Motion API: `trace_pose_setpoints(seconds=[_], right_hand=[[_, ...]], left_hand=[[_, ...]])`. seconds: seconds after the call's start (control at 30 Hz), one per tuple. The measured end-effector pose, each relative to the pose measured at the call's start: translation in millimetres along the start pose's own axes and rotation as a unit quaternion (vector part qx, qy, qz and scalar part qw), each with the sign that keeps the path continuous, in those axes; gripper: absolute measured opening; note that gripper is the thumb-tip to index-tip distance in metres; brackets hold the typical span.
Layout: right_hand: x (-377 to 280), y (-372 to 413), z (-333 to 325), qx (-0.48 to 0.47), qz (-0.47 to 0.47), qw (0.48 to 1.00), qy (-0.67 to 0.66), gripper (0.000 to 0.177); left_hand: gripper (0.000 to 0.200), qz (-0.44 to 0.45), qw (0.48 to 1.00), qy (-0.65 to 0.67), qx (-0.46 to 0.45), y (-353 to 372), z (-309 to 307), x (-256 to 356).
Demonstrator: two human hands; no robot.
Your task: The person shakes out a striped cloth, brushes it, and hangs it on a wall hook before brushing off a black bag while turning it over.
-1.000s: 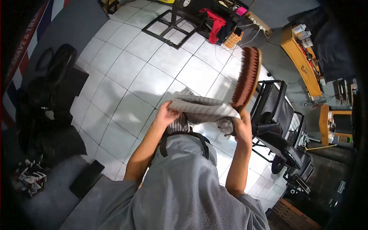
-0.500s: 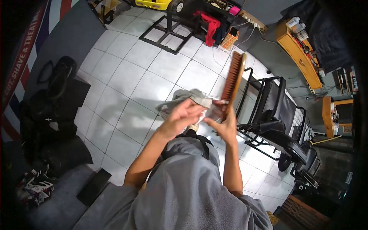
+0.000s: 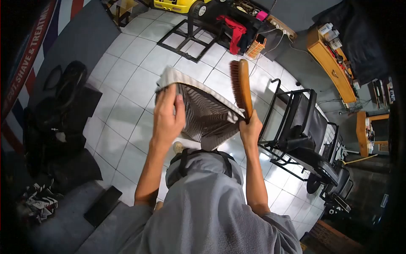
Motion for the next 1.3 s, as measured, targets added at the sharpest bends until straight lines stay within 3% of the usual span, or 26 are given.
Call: trace_pose_setpoints(seconds=[0.07, 0.13, 0.17, 0.2, 0.23, 0.3, 0.37, 0.4, 0.47, 0.5, 0.57, 0.6, 0.7, 0.73, 0.8, 0.9, 0.93, 0.97, 1.03, 1.1, 1.17, 1.2, 1.27, 1.3], right_hand=[[14.7, 5.8, 3.3, -0.016, 0.034, 0.986, -0.164, 0.013], [-0.2, 10.4, -4.8, -0.044, 0.104, 0.935, -0.336, 0.01], [-9.7, 4.7, -19.5, -0.02, 0.049, 0.923, -0.381, 0.013], [-16.1, 1.8, -29.3, -0.034, 0.074, 0.884, -0.46, 0.016], [-27.1, 2.2, -40.6, -0.049, 0.102, 0.837, -0.535, 0.018], [-50.9, -1.5, -74.7, -0.008, 0.084, 0.804, -0.589, 0.021], [-55.3, -3.5, -93.3, -0.03, 0.047, 0.751, -0.658, 0.021], [-56.3, -7.1, -103.1, -0.031, 0.01, 0.751, -0.659, 0.022], [-45.8, -13.8, -117.7, -0.011, -0.05, 0.739, -0.672, 0.02], [-36.6, -15.0, -125.1, 0.033, -0.06, 0.791, -0.608, 0.03], [-18.8, -19.5, -123.2, 0.034, -0.012, 0.803, -0.594, 0.041], [-26.4, -24.9, -128.1, 0.057, 0.039, 0.846, -0.528, 0.015], [16.1, -29.1, -128.6, 0.081, 0.082, 0.869, -0.481, 0.014], [25.9, -29.2, -133.3, 0.148, 0.11, 0.882, -0.434, 0.011], [61.9, -28.6, -142.1, 0.171, 0.111, 0.915, -0.349, 0.007], [82.8, -20.3, -140.8, 0.134, 0.121, 0.953, -0.242, 0.01], [84.9, -15.8, -140.6, 0.119, 0.125, 0.965, -0.197, 0.012], [70.7, -11.9, -133.1, 0.125, 0.091, 0.965, -0.21, 0.025], [70.8, 5.6, -120.3, 0.123, 0.061, 0.968, -0.21, 0.029], [63.0, 32.8, -91.3, 0.03, 0.139, 0.958, -0.249, 0.021], [41.7, 55.1, -47.1, -0.099, 0.132, 0.927, -0.336, 0.014], [24.5, 55.9, -21.6, -0.057, -0.002, 0.921, -0.384, 0.013], [0.4, 66.8, 10.1, -0.136, -0.007, 0.893, -0.43, 0.015], [1.4, 84.9, 21.5, -0.257, 0.119, 0.86, -0.424, 0.019]], left_hand=[[0.046, -0.013, 0.999, -0.033, 0.013, -8.2, -3.8, -13.7], [0.06, -0.056, 0.998, -0.035, -0.014, 0.1, 7.9, -45.8], [0.066, -0.08, 0.996, -0.011, -0.034, 6.1, 18.9, -65.1], [0.072, -0.103, 0.993, 0.014, -0.054, 8.0, 26.2, -75.5], [0.08, -0.083, 0.992, -0.047, -0.085, 8.4, 30.0, -59.4], [0.078, -0.082, 0.985, -0.128, -0.08, 9.8, 41.7, -45.8], [0.079, -0.216, 0.935, -0.174, -0.221, 16.3, 84.1, -75.4], [0.079, -0.278, 0.895, -0.195, -0.29, 25.6, 101.2, -90.9], [0.078, -0.214, 0.878, -0.085, -0.419, 43.8, 129.3, -76.3], [0.078, -0.177, 0.858, -0.028, -0.481, 56.3, 142.2, -67.0], [0.073, -0.135, 0.804, 0.057, -0.576, 104.7, 174.2, -76.2], [0.07, -0.116, 0.772, 0.098, -0.617, 125.2, 183.3, -79.0], [0.056, -0.167, 0.718, 0.111, -0.666, 152.5, 186.2, -91.4], [0.053, -0.139, 0.719, 0.114, -0.671, 151.5, 179.0, -86.5], [0.048, -0.084, 0.721, 0.12, -0.678, 143.1, 158.3, -76.4], [0.042, -0.194, 0.76, 0.148, -0.603, 127.2, 154.2, -92.8], [0.037, -0.211, 0.768, 0.211, -0.566, 115.9, 148.5, -84.3], [0.037, -0.24, 0.768, 0.256, -0.536, 106.1, 141.6, -72.2], [0.036, -0.294, 0.759, 0.343, -0.47, 90.9, 129.7, -50.9], [0.042, -0.312, 0.712, 0.449, -0.441, 88.9, 128.6, -35.2], [0.046, -0.322, 0.668, 0.521, -0.423, 86.3, 124.0, -12.9], [0.047, -0.295, 0.676, 0.518, -0.433, 87.3, 123.6, -6.5], [0.044, -0.322, 0.634, 0.539, -0.451, 90.0, 124.9, 4.7], [0.043, -0.335, 0.614, 0.549, -0.458, 91.3, 125.3, 8.0]])
Point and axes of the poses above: each hand's wrist, its own y-axis away from the middle knuckle, its own z-axis out of the palm, x = y × z, the point moved 8 cm from there along -y, towards the middle knuckle, and after that the axes turned 12 degrees about -z, right-handed, at the moved point
